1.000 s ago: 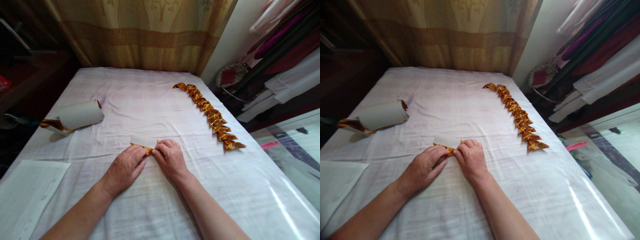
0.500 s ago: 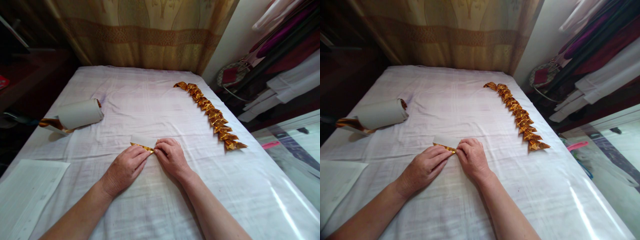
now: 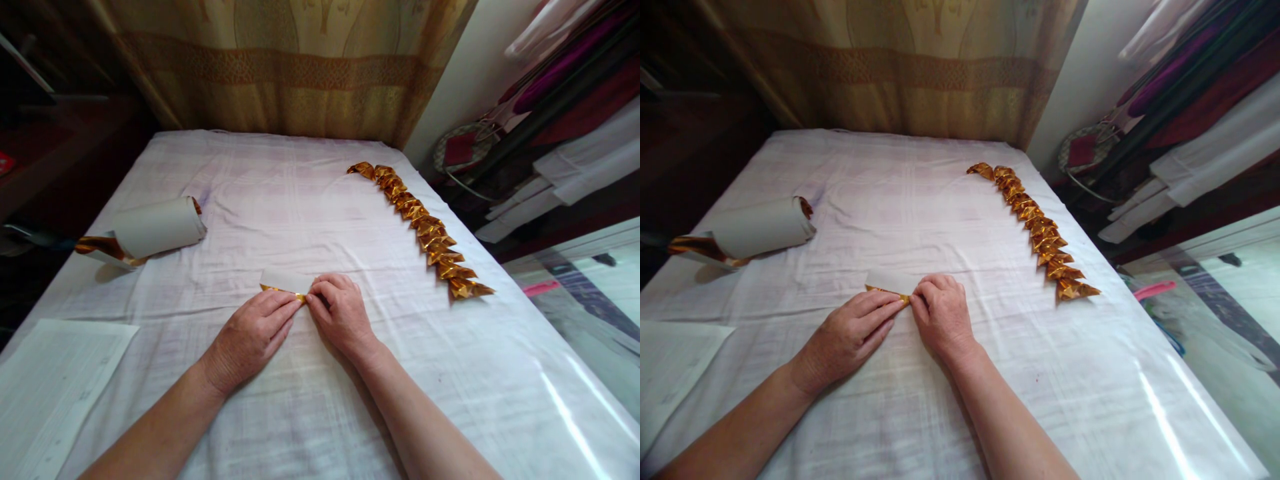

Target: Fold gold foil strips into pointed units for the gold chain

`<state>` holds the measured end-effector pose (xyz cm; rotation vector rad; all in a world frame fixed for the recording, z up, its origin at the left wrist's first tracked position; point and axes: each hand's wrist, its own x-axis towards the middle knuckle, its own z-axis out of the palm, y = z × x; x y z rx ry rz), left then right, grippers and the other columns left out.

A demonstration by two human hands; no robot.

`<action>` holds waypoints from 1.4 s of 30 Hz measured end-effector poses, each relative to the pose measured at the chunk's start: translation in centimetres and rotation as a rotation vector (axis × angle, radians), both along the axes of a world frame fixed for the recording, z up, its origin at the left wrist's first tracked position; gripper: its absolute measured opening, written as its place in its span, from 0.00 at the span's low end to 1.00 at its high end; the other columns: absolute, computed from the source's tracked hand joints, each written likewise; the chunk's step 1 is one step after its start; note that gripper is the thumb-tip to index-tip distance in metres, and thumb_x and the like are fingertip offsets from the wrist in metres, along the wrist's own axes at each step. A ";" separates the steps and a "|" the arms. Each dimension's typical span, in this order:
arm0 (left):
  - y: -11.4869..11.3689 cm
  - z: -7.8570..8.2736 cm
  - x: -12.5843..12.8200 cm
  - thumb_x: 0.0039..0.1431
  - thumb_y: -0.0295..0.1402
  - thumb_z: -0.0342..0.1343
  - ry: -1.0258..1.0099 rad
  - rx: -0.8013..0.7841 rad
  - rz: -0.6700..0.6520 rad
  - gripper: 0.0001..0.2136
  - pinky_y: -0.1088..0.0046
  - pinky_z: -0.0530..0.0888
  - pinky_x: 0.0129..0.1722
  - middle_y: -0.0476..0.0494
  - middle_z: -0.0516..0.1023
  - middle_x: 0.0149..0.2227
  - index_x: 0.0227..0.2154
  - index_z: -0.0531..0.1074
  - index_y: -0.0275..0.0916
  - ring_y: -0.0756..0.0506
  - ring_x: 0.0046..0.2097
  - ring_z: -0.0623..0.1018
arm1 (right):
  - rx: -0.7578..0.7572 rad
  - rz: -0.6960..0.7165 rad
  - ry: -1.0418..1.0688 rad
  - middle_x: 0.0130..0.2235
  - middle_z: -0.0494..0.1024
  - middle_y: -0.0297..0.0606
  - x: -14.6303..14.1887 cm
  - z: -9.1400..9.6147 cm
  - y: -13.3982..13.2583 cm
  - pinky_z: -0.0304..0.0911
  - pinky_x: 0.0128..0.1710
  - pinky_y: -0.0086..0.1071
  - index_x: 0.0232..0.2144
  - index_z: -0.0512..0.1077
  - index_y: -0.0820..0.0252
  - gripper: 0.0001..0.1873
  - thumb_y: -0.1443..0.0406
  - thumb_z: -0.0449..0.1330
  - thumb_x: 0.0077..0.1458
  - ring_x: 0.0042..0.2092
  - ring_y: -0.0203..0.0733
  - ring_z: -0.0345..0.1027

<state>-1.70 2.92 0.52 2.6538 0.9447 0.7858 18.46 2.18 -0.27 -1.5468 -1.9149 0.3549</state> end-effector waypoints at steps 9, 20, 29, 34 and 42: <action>0.0 0.3 0.1 0.67 0.27 0.51 0.004 -0.002 -0.046 0.13 0.63 0.76 0.51 0.38 0.77 0.49 0.51 0.74 0.37 0.43 0.49 0.75 | 0.005 -0.011 -0.016 0.40 0.78 0.37 -0.1 -0.1 -0.1 0.57 0.45 0.38 0.30 0.73 0.56 0.04 0.68 0.62 0.58 0.44 0.45 0.68; 0.0 0.2 0.1 0.67 0.27 0.50 0.013 -0.002 -0.032 0.13 0.62 0.75 0.53 0.38 0.77 0.49 0.51 0.74 0.37 0.43 0.50 0.75 | 0.011 -0.015 -0.009 0.39 0.78 0.36 -0.2 0.0 -0.1 0.57 0.45 0.38 0.29 0.73 0.56 0.05 0.68 0.62 0.58 0.44 0.45 0.68; 0.1 0.4 0.2 0.66 0.26 0.51 -0.004 -0.028 -0.033 0.13 0.61 0.75 0.52 0.39 0.78 0.48 0.49 0.76 0.38 0.43 0.49 0.75 | 0.013 -0.017 -0.020 0.40 0.78 0.37 -0.2 -0.1 -0.1 0.58 0.46 0.39 0.30 0.73 0.55 0.03 0.67 0.63 0.57 0.44 0.46 0.69; 0.1 0.5 0.3 0.66 0.27 0.50 -0.003 -0.053 -0.029 0.13 0.61 0.76 0.51 0.39 0.78 0.48 0.49 0.76 0.38 0.43 0.49 0.75 | -0.003 -0.039 -0.030 0.40 0.78 0.38 -0.3 0.0 -0.2 0.58 0.46 0.39 0.31 0.73 0.56 0.03 0.65 0.65 0.54 0.45 0.47 0.68; 0.1 0.5 0.2 0.66 0.27 0.51 0.003 -0.051 -0.031 0.13 0.60 0.76 0.52 0.39 0.78 0.48 0.49 0.76 0.39 0.43 0.49 0.76 | -0.025 -0.056 -0.022 0.41 0.77 0.38 -0.5 0.2 -0.3 0.57 0.46 0.39 0.32 0.73 0.55 0.05 0.70 0.59 0.57 0.45 0.46 0.67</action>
